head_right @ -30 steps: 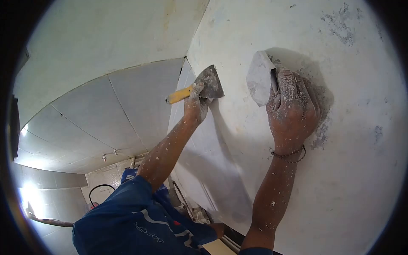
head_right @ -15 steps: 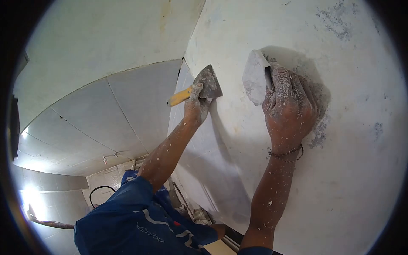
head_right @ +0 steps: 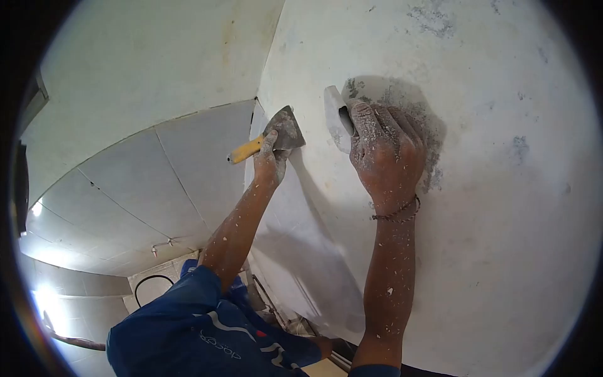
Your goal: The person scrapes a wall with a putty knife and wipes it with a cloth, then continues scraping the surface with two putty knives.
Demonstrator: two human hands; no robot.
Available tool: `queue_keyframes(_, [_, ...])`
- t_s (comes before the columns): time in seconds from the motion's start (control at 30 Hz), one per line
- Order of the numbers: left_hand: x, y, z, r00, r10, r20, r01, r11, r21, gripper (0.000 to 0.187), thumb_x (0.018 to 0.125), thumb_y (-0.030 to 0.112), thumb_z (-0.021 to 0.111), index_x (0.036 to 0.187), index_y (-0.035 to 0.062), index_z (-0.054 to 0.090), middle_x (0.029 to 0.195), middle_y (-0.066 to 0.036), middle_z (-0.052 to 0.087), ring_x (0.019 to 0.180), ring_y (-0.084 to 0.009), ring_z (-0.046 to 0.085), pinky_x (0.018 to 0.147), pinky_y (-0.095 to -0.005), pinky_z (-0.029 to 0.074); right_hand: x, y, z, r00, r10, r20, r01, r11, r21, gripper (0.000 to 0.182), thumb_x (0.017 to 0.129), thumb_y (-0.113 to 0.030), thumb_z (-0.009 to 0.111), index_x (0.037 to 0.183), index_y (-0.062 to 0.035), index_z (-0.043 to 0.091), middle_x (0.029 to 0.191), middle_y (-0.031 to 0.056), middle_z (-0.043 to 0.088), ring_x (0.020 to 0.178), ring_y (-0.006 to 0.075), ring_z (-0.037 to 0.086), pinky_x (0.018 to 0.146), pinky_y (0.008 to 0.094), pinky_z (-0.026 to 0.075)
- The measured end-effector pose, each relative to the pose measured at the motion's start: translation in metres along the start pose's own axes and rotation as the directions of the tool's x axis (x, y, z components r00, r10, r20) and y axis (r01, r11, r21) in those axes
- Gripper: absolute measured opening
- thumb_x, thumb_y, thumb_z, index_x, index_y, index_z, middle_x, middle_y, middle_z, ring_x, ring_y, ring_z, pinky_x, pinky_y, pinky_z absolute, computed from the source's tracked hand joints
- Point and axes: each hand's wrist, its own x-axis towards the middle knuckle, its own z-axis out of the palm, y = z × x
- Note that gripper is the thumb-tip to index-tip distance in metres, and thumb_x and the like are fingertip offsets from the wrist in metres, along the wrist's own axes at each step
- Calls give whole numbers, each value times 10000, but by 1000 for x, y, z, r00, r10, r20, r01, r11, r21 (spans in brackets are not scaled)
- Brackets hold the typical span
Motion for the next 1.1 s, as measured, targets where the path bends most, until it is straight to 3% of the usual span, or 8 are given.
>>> queue_keyframes(0.17, [-3, 2, 6, 994, 4, 107, -6, 1000, 19, 317, 837, 121, 610, 1122, 55, 487, 1032, -50, 577, 915, -169, 592, 796, -308, 513, 5, -5, 2, 998, 58, 24, -58, 998, 16, 196, 726, -89, 650, 914, -34, 647, 871, 115, 650, 821, 291, 629, 757, 377, 503])
queue_keyframes(0.33, [-15, -2, 23, 994, -42, -101, 35, 997, -74, 324, 829, 117, 607, 1122, 60, 481, 1021, -54, 570, 912, -176, 586, 782, -330, 518, 3, -4, 7, 996, 51, 71, -44, 995, -90, 194, 725, -92, 644, 915, -56, 653, 888, 106, 651, 831, 287, 629, 756, 381, 499])
queue_keyframes(0.67, [-17, -9, 44, 982, -18, -186, -22, 978, -208, 359, 853, 104, 552, 1163, -8, 410, 1138, -118, 460, 1048, -228, 496, 932, -327, 479, -4, -1, 2, 998, 10, 61, -5, 997, -75, 234, 717, -94, 649, 944, -40, 648, 909, 106, 655, 845, 285, 627, 790, 372, 493])
queue_keyframes(0.83, [18, -6, 38, 980, 41, -194, -95, 957, -275, 349, 824, 116, 591, 1135, 27, 460, 1087, -90, 518, 979, -219, 547, 839, -395, 500, 0, -4, 2, 995, 23, 96, -21, 999, -26, 236, 716, -81, 649, 949, -38, 649, 901, 110, 656, 839, 290, 627, 799, 377, 493])
queue_keyframes(0.9, [23, 7, 17, 997, 73, -27, -72, 997, 27, 361, 812, 124, 616, 1135, 42, 478, 1065, -78, 548, 949, -198, 565, 798, -385, 504, 3, -4, 3, 995, 57, 79, -60, 997, 39, 220, 716, -66, 644, 934, -38, 653, 897, 111, 655, 832, 288, 627, 795, 373, 495])
queue_keyframes(0.93, [25, 14, 8, 988, 60, 142, -69, 996, 55, 388, 804, 146, 642, 1146, 51, 485, 1048, -69, 575, 936, -181, 577, 777, -370, 501, 3, -2, 5, 996, 53, 67, -55, 998, 38, 220, 716, -66, 644, 934, -38, 653, 897, 111, 655, 832, 288, 627, 795, 373, 495])
queue_keyframes(1.03, [19, 21, -4, 991, -65, 117, 54, 994, 96, 404, 796, 80, 635, 1154, 6, 464, 1106, -106, 553, 997, -204, 565, 864, -356, 492, -2, -3, 7, 999, 18, 32, -17, 1000, -7, 216, 710, -57, 645, 925, -42, 656, 893, 114, 654, 824, 281, 627, 785, 369, 497])
queue_keyframes(1.1, [37, 25, -5, 984, -6, 180, -18, 992, 126, 406, 783, 93, 658, 1138, 1, 483, 1061, -100, 577, 961, -197, 577, 826, -342, 496, 1, -3, 7, 996, 46, 78, -41, 998, -53, 227, 698, -57, 653, 926, -51, 658, 886, 111, 655, 820, 276, 630, 776, 367, 500])
